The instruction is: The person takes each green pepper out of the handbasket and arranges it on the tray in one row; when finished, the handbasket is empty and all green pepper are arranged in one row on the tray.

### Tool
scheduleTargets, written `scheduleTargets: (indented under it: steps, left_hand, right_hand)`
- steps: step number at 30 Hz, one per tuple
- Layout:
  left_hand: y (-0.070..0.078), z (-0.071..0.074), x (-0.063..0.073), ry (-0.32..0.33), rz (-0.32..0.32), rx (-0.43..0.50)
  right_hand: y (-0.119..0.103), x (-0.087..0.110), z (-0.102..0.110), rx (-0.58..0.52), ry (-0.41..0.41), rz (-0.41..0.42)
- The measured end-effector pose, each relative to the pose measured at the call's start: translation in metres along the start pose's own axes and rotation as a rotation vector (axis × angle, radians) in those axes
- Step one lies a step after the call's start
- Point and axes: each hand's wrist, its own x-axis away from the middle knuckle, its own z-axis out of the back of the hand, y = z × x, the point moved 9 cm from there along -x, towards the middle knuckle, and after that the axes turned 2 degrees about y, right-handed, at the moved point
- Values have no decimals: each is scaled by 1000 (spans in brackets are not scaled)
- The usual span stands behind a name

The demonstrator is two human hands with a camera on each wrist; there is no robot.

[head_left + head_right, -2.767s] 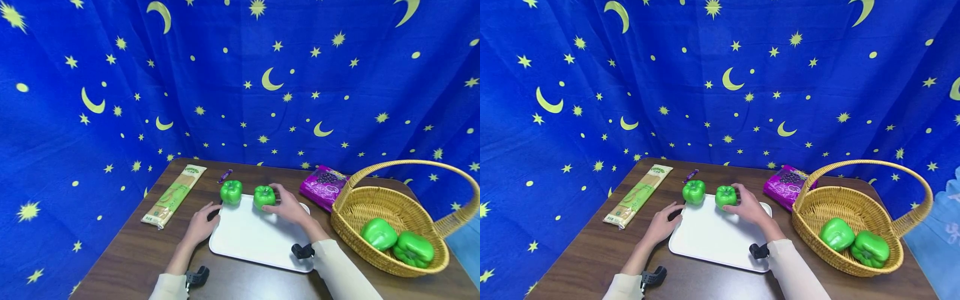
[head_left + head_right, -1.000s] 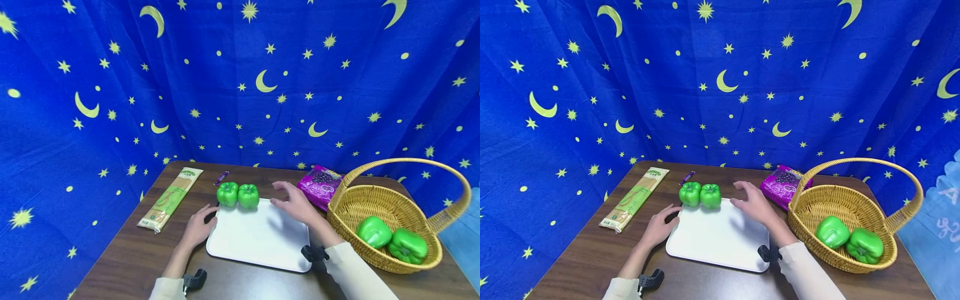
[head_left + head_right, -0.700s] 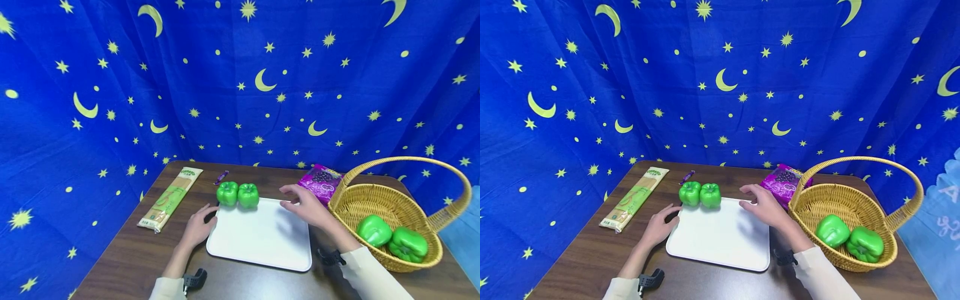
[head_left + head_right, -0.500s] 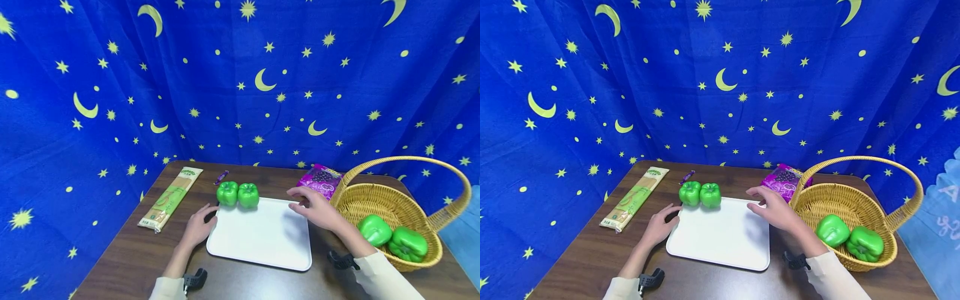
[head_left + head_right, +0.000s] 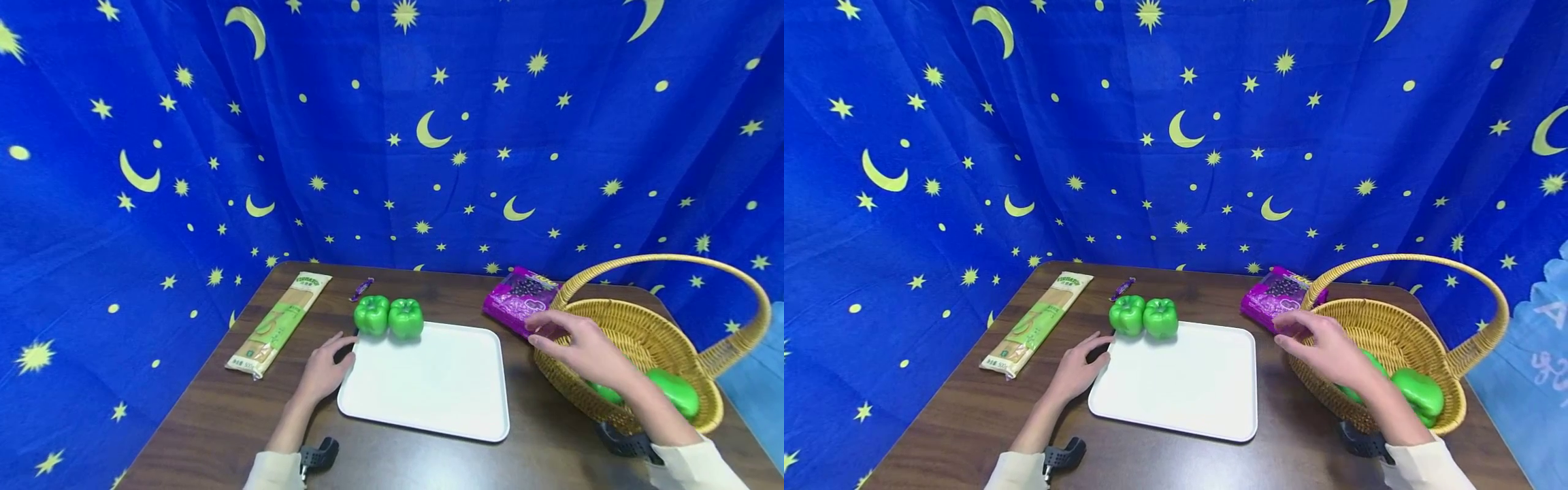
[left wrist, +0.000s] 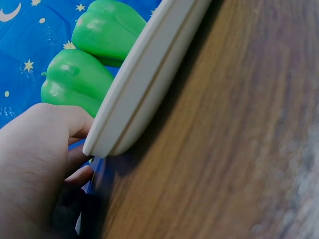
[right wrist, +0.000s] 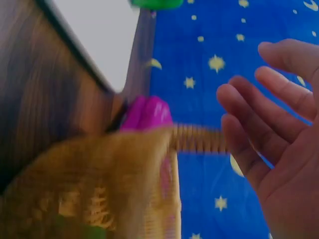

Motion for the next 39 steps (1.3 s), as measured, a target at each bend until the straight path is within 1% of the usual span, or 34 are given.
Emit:
scheduleTargets:
  steps: [4,6,8,10,13,16,20,24,27,29,33,39]
  left_hand:
    - [-1,-2,2,-22,6,-5]
    - [-1,-1,2,-20,13,-6]
    - [-1,1,2,-11,17,1]
    - [0,2,1,-5,16,1]
    - [0,2,0,-16,16,-5]
    - [-2,3,0,-19,21,-15]
    - [-4,3,0,-11,24,-19]
    - [-5,2,1,-18,31,-23]
    - [-4,1,2,-16,37,-23]
    - [-3,1,1,-14,38,-19]
    - [-2,1,1,-12,40,-12]
    - [-2,-1,-1,-12,41,-12]
  right_hand:
    - [12,16,18,58,1,-10]
    - [19,22,26,96,6,-8]
    - [28,26,34,110,1,-24]
    - [39,29,41,130,-1,-59]
    - [56,33,50,130,-24,-113]
    - [73,35,56,108,-64,-134]
    - [94,38,57,56,-147,-147]
    - [110,45,54,15,-219,-158]
    - [118,48,52,-19,-253,-157]
    - [123,50,49,-46,-278,-171]
    - [132,54,43,-82,-356,-208]
    - [139,59,35,-98,-446,-237]
